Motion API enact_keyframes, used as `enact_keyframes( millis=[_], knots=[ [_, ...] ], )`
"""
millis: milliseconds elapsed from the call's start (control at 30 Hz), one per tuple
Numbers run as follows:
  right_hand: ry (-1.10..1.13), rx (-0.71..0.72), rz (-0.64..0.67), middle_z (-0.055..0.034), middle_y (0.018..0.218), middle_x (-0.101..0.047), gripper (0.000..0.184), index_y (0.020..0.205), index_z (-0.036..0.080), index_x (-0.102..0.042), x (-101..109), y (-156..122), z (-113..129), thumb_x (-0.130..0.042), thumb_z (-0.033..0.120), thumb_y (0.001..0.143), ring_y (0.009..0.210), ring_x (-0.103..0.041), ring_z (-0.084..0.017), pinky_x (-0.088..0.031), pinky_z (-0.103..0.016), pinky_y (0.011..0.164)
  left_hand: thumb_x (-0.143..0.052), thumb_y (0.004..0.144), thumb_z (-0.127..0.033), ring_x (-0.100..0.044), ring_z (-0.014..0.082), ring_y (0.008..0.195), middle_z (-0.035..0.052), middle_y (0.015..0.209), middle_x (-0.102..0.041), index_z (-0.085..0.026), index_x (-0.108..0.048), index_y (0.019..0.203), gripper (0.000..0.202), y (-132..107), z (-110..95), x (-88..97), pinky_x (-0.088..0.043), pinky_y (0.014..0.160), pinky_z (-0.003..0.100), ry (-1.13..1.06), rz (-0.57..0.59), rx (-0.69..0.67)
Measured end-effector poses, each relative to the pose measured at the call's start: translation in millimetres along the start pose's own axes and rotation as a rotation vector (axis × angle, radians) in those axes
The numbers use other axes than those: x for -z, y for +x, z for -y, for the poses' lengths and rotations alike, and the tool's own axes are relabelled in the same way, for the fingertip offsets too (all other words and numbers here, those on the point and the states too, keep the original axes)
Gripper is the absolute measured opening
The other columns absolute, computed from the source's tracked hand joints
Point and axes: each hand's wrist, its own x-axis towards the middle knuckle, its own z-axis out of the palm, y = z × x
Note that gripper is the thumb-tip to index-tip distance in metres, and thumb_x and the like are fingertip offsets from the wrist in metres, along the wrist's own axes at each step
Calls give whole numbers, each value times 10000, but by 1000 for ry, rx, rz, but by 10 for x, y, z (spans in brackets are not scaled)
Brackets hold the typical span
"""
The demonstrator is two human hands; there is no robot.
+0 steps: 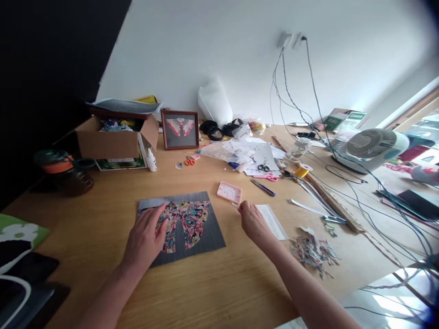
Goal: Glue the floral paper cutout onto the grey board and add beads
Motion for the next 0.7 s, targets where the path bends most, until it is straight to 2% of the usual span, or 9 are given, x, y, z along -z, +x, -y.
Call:
enact_keyframes(
  millis=[133, 267, 367, 467, 600, 700],
  knots=[
    [37, -131, -20, -140, 993, -684, 284, 1176, 122, -510, 97, 265, -105, -276, 205, 1039, 900, -646, -239, -369, -283, 678, -497, 980, -192, -663, 239, 1000, 93, 1115, -691, -200, -495, 1335, 355, -28, -163, -26, -557, 909, 426, -65, 19, -42],
    [30, -236, 16, -187, 1058, -694, 397, 1052, 131, -609, 101, 519, -188, -316, 399, 1043, 976, -662, -293, -381, -302, 680, -472, 984, -180, -678, 210, 960, 70, 1070, -704, -217, -500, 1330, 349, -86, -467, -49, -576, 922, 401, -199, 157, -125],
    [15, -251, 63, -191, 1089, -700, 358, 960, 140, -664, 50, 638, -202, -399, 375, 1007, 1011, -665, -297, -397, -302, 705, -470, 954, -117, -672, 206, 991, 71, 1073, -701, -197, -542, 1276, 339, -147, -682, -67, -585, 928, 376, -280, 291, -199],
    [4, -239, 90, -181, 1097, -707, 315, 976, 137, -687, -2, 709, -197, -443, 337, 976, 1021, -668, -292, -406, -298, 715, -535, 908, -97, -646, 233, 1100, 86, 1151, -687, -186, -589, 1227, 336, -241, -797, -121, -565, 990, 410, -276, 405, -218],
    [-6, -223, 110, -176, 1058, -716, 315, 997, 128, -698, -41, 784, -178, -449, 318, 960, 990, -676, -291, -410, -300, 700, -697, 868, -248, -545, 286, 1287, 106, 1313, -632, -167, -615, 1235, 385, -380, -812, -226, -498, 1086, 457, -223, 482, -237],
    [-7, -210, 122, -175, 1044, -719, 316, 989, 129, -701, -59, 853, -131, -445, 312, 959, 981, -677, -290, -405, -299, 687, -690, 882, -409, -533, 290, 1303, 113, 1353, -615, -152, -610, 1262, 465, -425, -801, -261, -473, 1106, 443, -214, 540, -295]
  ],
)
